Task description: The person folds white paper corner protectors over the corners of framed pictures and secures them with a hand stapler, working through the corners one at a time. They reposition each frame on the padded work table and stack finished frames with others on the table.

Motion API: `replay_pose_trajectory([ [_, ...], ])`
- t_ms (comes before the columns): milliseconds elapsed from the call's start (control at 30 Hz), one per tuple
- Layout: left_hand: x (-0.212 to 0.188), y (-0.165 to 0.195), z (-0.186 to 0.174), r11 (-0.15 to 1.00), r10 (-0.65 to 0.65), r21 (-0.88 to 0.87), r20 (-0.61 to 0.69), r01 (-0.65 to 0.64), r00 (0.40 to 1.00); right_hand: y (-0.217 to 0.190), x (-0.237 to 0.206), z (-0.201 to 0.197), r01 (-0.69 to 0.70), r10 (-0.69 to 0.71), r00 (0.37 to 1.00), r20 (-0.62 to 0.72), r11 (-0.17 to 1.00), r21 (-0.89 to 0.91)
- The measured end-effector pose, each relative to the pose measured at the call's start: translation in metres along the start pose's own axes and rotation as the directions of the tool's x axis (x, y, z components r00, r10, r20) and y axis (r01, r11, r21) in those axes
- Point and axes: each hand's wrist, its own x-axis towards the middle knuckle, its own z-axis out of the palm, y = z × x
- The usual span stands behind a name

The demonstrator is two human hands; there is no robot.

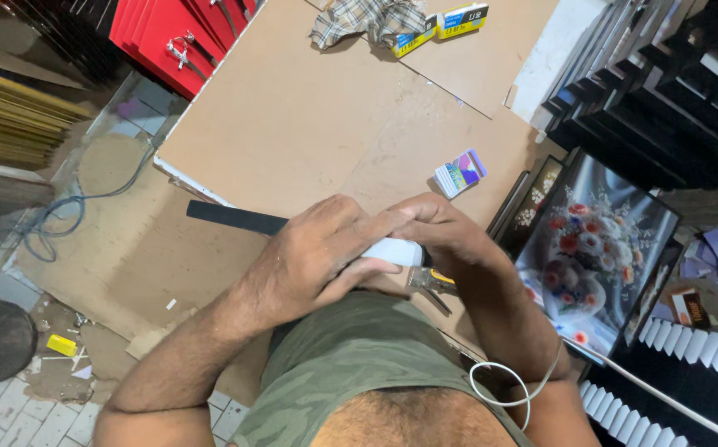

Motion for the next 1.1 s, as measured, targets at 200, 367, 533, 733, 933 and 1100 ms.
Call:
replay_pose_trajectory([
  [200, 0.035, 0.005, -0.014, 0.994, -0.062, 0.093, -0.013, 0.063, 0.998, 0.042, -0.032, -0.012, 0.253, -0.841, 0.516, -0.161, 0.33, -0.91],
  [367, 0.011, -0.006, 0.008, 0.951, -0.113, 0.257, -0.231, 0.172, 0.966, 0.114, -0.053, -0.049, -0.306, -0.743, 0.605, -0.286, 0.115, -0.945],
  [533, -0.035, -0.071, 0.135, 0.958, -0.222, 0.168, -0.073, 0.232, 0.972, 0.205, -0.072, -0.09, -0.424, -0.563, 0.751, -0.346, -0.008, -0.906],
  [733, -0.076, -0.152, 0.245, 0.948, -0.243, 0.194, -0.07, 0.252, 0.968, 0.215, -0.063, -0.113, -0.482, -0.274, 0.818, -0.506, 0.152, -0.863],
  [933, -0.095, -0.178, 0.241, 0.958, -0.23, 0.191, 0.052, 0.216, 0.972, 0.198, -0.029, -0.098, -0.602, -0.033, 0.791, -0.61, 0.129, -0.788],
  [1100, -0.094, -0.181, 0.23, 0.958, -0.185, 0.247, 0.136, 0.147, 0.973, 0.19, -0.003, -0.083, -0.506, -0.112, 0.841, -0.53, 0.184, -0.842],
])
